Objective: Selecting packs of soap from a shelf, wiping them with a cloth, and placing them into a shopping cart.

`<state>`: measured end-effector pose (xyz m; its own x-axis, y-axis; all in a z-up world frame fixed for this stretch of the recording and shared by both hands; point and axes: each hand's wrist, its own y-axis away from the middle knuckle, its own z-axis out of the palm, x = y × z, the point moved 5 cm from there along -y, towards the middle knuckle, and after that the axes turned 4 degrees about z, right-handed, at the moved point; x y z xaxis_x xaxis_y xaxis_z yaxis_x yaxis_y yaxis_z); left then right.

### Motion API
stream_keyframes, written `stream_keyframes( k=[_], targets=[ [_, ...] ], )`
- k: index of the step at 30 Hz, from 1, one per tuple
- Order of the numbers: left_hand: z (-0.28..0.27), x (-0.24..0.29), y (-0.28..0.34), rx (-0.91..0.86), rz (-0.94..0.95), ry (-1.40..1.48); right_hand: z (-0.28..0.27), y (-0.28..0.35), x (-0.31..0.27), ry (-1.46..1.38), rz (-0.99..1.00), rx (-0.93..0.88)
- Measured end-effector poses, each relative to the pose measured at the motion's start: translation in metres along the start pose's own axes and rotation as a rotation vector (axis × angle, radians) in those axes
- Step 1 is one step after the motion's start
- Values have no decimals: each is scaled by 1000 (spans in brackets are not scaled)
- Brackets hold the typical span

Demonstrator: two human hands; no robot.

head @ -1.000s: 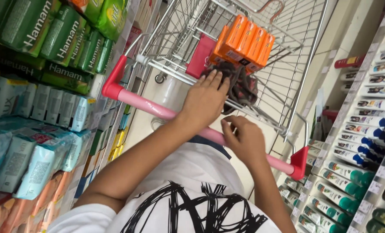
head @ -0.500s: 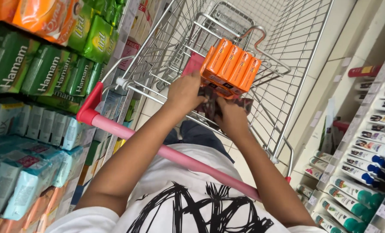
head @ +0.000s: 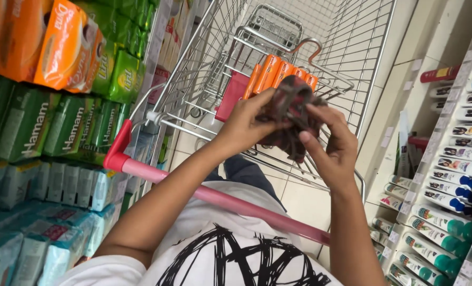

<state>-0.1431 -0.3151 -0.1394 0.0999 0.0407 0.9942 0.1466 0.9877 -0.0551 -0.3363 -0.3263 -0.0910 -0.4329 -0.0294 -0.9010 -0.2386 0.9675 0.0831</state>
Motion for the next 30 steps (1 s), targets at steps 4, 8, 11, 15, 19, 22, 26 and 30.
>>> stream_keyframes(
  k=[4, 8, 11, 15, 19, 22, 26, 30],
  targets=[
    [0, -15, -28, 61, -8, 444, 10, -11, -25, -221, -334, -29],
    [-13, -19, -54, -182, -30, 340, 7, -19, 2, 227, -473, 158],
    [-50, -30, -72, -238, 77, -135, -7, -38, 26, 180, -309, 225],
    [-74, -71, -82, 43, 222, -599, -4, -66, 28, 337, -223, 182],
    [-64, -95, -81, 44, 181, -353, 35, -83, 31, 800, -407, 208],
    [-60, -104, -81, 35, -10, -208, 50, -97, 46, 719, -335, 177],
    [-57, -116, -80, 67, -27, -289, 65, -109, 34, 559, -249, 101],
    [-63, -115, -73, 79, -114, -388, 77, -109, 13, 516, -334, -37]
  ],
)
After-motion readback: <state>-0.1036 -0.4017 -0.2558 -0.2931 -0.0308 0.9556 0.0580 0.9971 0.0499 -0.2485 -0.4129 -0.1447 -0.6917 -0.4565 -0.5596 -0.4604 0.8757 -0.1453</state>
